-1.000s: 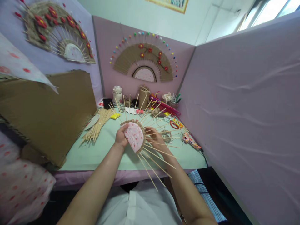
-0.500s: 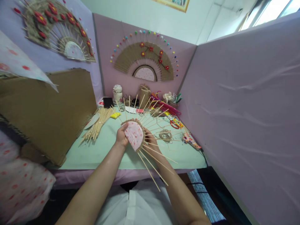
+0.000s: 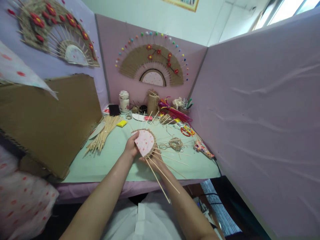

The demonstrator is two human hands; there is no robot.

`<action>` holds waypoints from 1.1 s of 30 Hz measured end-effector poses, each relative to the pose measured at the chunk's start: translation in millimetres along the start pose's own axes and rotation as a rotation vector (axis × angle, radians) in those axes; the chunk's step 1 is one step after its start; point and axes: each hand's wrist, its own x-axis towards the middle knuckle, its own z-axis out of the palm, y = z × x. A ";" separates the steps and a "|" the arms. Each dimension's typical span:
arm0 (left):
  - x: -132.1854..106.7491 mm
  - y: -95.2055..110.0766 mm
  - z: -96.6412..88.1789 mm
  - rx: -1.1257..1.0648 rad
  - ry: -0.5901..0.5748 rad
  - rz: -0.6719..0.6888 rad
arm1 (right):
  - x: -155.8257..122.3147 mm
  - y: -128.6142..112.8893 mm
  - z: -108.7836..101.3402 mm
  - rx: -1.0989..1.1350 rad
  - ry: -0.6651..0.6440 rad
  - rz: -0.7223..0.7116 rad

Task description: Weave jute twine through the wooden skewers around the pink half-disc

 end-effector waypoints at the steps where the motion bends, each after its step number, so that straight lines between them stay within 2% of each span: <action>1: -3.7 -1.0 1.1 0.015 -0.034 -0.058 | -0.6 -1.6 -0.4 -0.021 0.015 -0.007; 4: -11.4 -3.8 1.4 0.055 -0.115 -0.174 | -2.8 -5.7 -3.4 -0.139 -0.001 -0.051; 8: -12.4 -4.2 -1.8 0.033 -0.148 -0.121 | -4.9 -7.4 -5.6 -0.243 -0.013 -0.073; 14: -13.9 0.7 -2.8 -0.015 -0.136 -0.016 | -9.3 -3.6 -12.7 -0.111 0.077 -0.116; 18: -16.6 3.2 -3.7 -0.004 -0.167 -0.033 | -15.7 -4.2 -30.6 -0.078 0.141 -0.048; 22: -17.3 3.6 -4.8 0.013 -0.159 -0.048 | -20.1 -6.4 -44.7 -0.128 0.171 -0.040; 33: -18.6 5.2 -1.3 0.013 -0.099 -0.034 | -22.2 -7.6 -39.8 -0.076 0.203 -0.047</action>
